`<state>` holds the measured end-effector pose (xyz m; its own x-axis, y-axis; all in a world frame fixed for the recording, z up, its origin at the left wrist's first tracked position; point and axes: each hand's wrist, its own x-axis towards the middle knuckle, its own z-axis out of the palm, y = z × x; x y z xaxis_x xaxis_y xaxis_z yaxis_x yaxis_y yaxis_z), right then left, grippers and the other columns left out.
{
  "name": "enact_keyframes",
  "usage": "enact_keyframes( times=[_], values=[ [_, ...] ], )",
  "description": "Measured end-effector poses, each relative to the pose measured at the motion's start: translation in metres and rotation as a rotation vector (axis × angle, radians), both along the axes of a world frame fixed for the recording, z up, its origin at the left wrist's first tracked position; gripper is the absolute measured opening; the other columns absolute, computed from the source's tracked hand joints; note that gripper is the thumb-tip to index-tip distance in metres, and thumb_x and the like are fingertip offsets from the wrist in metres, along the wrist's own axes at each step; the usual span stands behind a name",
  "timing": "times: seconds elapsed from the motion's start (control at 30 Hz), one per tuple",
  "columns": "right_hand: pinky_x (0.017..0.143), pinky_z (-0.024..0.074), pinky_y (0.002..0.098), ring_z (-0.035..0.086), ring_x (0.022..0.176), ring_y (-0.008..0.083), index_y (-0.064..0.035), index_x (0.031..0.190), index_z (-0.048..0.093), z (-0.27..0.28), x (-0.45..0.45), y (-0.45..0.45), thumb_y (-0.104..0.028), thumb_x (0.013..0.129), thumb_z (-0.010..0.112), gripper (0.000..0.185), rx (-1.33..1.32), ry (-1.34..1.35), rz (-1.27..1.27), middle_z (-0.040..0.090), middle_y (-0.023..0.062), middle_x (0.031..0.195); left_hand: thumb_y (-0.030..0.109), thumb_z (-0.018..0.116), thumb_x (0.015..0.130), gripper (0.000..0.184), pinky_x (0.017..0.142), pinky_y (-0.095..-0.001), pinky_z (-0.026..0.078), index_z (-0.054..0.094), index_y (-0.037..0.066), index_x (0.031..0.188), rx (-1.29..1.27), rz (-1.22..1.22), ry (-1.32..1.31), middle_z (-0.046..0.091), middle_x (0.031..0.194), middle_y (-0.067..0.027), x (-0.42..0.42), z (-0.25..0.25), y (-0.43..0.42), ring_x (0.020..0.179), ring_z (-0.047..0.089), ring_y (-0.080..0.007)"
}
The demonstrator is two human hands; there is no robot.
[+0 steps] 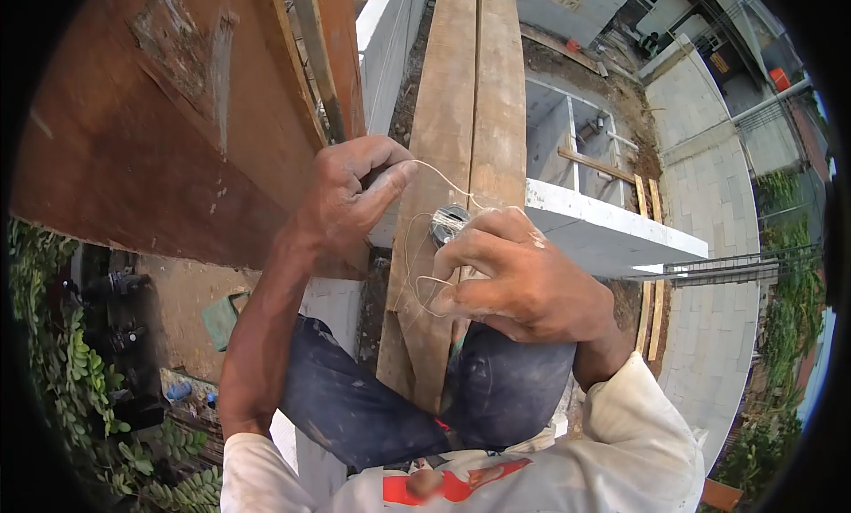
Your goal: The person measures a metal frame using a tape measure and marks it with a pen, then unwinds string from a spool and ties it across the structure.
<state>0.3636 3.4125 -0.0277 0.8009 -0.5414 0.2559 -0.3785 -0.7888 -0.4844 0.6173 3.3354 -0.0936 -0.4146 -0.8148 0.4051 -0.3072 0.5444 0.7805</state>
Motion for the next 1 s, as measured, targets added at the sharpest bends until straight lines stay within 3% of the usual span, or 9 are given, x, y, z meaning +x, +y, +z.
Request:
enact_keyframes(
  times=[0.03,0.13,0.3,0.37,0.47,0.57,0.67,0.73,1.0],
  values=[
    [0.101,0.0442,0.0454,0.06,0.113,0.0256,-0.0145,0.105,0.076,0.002,0.0,-0.001,-0.011,0.08,0.079,0.025,-0.007,-0.001,0.001,0.067,0.0046,0.106,0.012,0.068,0.103,0.014,0.075,-0.0294,0.048,0.075,0.0,0.101,0.215,0.07,0.091,0.066,0.082,-0.0011,0.001,0.002,0.001,0.079,0.059,-0.0108],
    [0.098,0.0488,0.0467,0.063,0.112,0.0286,-0.0163,0.106,0.079,0.002,-0.002,-0.007,-0.005,0.079,0.08,0.03,-0.034,-0.163,-0.097,0.069,0.0058,0.112,0.019,0.068,0.105,0.023,0.064,-0.0274,0.043,0.07,-0.001,0.092,0.221,0.183,0.269,0.059,0.076,0.0024,-0.004,-0.01,-0.006,0.073,0.051,-0.0056],
    [0.08,0.0573,0.0401,0.071,0.089,0.0297,-0.0104,0.114,0.078,-0.021,-0.006,-0.042,0.002,0.081,0.076,0.035,0.088,-0.284,-0.195,0.074,0.0095,0.099,0.025,0.063,0.108,0.025,0.066,-0.0275,0.046,0.067,0.003,0.097,0.344,0.173,0.283,0.067,0.081,-0.0009,-0.002,-0.009,-0.009,0.072,0.058,-0.008],
    [0.074,0.0581,0.0366,0.073,0.081,0.0247,-0.006,0.112,0.08,-0.018,0.001,-0.058,0.0,0.086,0.076,0.026,0.075,-0.296,-0.217,0.076,0.0111,0.089,0.026,0.06,0.11,0.025,0.067,-0.028,0.048,0.065,0.003,0.099,0.403,0.174,0.291,0.07,0.083,-0.0027,-0.006,-0.007,-0.007,0.074,0.062,-0.009],
    [0.066,0.0569,0.031,0.072,0.075,0.0128,-0.0017,0.107,0.082,-0.015,0.012,-0.073,-0.007,0.098,0.071,0.015,0.451,-0.351,-0.401,0.078,0.0072,0.083,0.026,0.052,0.113,0.027,0.069,-0.0296,0.05,0.06,0.003,0.103,0.411,0.087,0.382,0.075,0.088,-0.0068,-0.015,-0.014,-0.007,0.078,0.07,-0.0127],
    [0.066,0.0568,0.03,0.072,0.077,0.0113,-0.0014,0.109,0.082,-0.021,0.017,-0.084,-0.009,0.099,0.071,0.017,0.506,-0.305,-0.435,0.078,0.0063,0.083,0.025,0.048,0.114,0.028,0.072,-0.03,0.051,0.057,0.0,0.105,0.459,0.055,0.38,0.077,0.094,-0.0122,-0.02,-0.014,-0.006,0.084,0.074,-0.0155],
    [0.065,0.0565,0.0285,0.07,0.076,0.0103,-0.0003,0.109,0.082,-0.026,0.019,-0.088,-0.01,0.1,0.07,0.018,0.615,-0.351,-0.43,0.077,0.0051,0.082,0.028,0.048,0.114,0.03,0.072,-0.0296,0.05,0.057,0.001,0.103,0.436,0.063,0.32,0.072,0.088,-0.0084,-0.021,-0.014,-0.003,0.079,0.068,-0.0124],
    [0.064,0.0558,0.0277,0.069,0.074,0.0097,0.0,0.108,0.082,-0.033,0.014,-0.088,-0.011,0.1,0.071,0.018,0.65,-0.368,-0.428,0.076,0.0045,0.082,0.034,0.052,0.114,0.031,0.071,-0.0278,0.046,0.056,0.006,0.102,0.428,0.103,0.282,0.06,0.085,-0.0008,-0.02,-0.022,-0.007,0.076,0.053,-0.0089],
    [0.059,0.0524,0.0256,0.066,0.067,0.0087,0.0006,0.106,0.082,-0.053,-0.048,-0.064,-0.017,0.099,0.077,0.02,0.803,-0.415,-0.467,0.076,0.0057,0.08,0.028,0.056,0.113,0.026,0.071,-0.0278,0.044,0.057,0.006,0.098,0.259,0.155,0.237,0.054,0.085,0.0019,-0.016,-0.023,-0.007,0.079,0.048,-0.0075]
  ],
)
